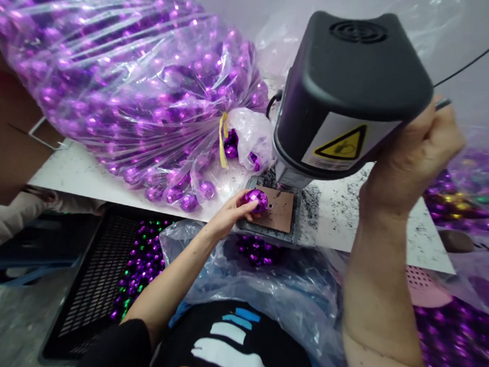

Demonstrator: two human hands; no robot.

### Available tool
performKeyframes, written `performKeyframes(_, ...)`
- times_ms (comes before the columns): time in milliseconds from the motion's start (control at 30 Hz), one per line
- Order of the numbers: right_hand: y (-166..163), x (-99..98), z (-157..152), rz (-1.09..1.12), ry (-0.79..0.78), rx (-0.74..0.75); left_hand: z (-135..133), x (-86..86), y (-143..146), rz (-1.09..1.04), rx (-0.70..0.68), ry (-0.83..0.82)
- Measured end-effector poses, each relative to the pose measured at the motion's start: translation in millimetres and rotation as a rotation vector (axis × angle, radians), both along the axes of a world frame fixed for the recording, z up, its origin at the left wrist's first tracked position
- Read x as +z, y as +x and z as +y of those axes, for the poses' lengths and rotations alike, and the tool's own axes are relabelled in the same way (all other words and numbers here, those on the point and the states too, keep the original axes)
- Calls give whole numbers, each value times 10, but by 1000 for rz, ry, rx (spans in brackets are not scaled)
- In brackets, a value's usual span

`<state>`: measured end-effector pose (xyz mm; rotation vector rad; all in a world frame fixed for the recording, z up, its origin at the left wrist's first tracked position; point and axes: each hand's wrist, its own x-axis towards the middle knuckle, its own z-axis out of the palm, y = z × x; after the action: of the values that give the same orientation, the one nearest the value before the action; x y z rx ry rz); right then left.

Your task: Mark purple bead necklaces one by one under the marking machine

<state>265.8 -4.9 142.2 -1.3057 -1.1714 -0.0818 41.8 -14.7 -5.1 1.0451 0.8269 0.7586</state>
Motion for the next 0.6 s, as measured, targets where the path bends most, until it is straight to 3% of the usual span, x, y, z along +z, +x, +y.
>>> performKeyframes(167,-7,25,-7,42,37,-19,-9,-74,136,264,87,394)
performKeyframes(367,-5,24,-12,70,29,8,-11,-157,259,503,100,708)
performKeyframes(467,-5,20,-15,69,29,10,-19,-167,319,565,78,813)
performKeyframes(600,-15,15,-20,49,35,-4,-41,-200,427,625,118,823)
